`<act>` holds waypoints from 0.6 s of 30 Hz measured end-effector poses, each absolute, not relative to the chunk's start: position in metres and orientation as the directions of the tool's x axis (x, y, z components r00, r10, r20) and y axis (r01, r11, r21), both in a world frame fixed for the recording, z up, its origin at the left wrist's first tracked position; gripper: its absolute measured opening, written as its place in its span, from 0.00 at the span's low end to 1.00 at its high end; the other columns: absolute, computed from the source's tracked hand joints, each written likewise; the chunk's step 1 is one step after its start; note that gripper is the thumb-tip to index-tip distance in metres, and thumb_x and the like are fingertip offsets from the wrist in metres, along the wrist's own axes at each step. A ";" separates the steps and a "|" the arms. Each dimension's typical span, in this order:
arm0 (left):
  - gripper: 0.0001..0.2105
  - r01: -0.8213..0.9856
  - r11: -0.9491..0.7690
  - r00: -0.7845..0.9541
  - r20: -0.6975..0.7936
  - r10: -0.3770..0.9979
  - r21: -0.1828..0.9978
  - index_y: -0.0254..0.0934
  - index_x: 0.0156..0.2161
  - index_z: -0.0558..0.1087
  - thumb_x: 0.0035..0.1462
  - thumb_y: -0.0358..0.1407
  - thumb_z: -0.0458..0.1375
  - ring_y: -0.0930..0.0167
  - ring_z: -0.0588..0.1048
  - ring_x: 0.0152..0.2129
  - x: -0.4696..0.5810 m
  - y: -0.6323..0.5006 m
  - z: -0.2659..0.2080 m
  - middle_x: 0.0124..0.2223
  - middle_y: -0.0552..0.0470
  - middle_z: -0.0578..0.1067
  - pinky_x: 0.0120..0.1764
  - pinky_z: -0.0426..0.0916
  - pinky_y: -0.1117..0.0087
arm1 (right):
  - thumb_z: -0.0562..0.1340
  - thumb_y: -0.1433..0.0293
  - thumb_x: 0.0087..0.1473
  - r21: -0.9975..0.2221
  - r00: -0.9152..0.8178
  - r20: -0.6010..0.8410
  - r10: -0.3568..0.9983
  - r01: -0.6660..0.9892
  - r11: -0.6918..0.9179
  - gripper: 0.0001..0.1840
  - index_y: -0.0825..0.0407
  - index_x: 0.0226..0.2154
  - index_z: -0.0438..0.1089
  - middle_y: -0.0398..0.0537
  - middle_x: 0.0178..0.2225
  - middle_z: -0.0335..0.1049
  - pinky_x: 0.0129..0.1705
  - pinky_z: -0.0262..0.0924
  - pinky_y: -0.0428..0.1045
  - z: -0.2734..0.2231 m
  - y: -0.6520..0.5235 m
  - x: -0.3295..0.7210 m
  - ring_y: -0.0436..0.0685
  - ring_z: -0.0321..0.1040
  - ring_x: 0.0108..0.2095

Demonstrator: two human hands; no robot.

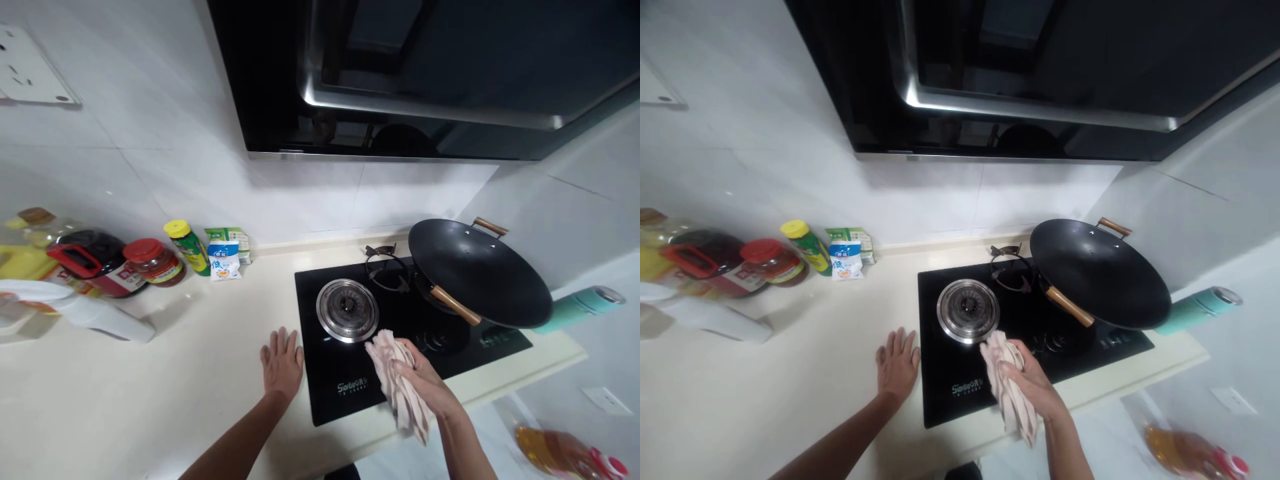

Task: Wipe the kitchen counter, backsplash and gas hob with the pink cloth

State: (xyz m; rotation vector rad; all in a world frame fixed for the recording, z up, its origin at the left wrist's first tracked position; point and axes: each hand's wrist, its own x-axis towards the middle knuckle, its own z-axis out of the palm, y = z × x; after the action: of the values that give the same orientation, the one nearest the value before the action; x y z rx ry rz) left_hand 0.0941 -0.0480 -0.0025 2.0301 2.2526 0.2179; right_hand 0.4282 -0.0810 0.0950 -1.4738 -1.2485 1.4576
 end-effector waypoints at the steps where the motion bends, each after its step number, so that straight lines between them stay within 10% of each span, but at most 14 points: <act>1: 0.25 0.980 0.098 -0.103 0.022 0.994 0.173 0.42 0.69 0.66 0.70 0.41 0.44 0.51 0.55 0.71 0.094 -0.048 -0.002 0.74 0.40 0.59 0.67 0.54 0.41 | 0.69 0.50 0.52 -0.950 -0.114 -0.297 0.948 0.137 -0.281 0.33 0.44 0.56 0.67 0.48 0.47 0.77 0.50 0.68 0.55 0.099 -0.076 0.424 0.60 0.74 0.44; 12: 0.25 0.969 0.097 -0.105 0.021 0.994 0.228 0.41 0.68 0.66 0.70 0.40 0.45 0.50 0.55 0.71 0.096 -0.050 0.002 0.74 0.39 0.59 0.67 0.53 0.40 | 0.53 0.62 0.59 -0.720 0.169 -0.080 0.982 0.672 -0.174 0.25 0.50 0.54 0.73 0.60 0.55 0.68 0.63 0.60 0.63 0.059 -0.038 0.389 0.65 0.67 0.56; 18: 0.25 0.972 0.094 -0.105 0.037 0.994 0.214 0.40 0.68 0.67 0.70 0.40 0.46 0.49 0.56 0.71 0.095 -0.049 0.000 0.73 0.38 0.60 0.66 0.55 0.40 | 0.58 0.47 0.62 -0.364 -0.086 -0.185 0.979 0.931 0.013 0.32 0.34 0.65 0.64 0.53 0.72 0.53 0.65 0.47 0.78 0.043 -0.065 0.301 0.80 0.47 0.70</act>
State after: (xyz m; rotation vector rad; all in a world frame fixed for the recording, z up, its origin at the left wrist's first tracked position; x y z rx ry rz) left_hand 0.0948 -0.0493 0.0002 2.0197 2.2344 0.2799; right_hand 0.3011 -0.0654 0.0434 -2.0389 -2.1467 0.6065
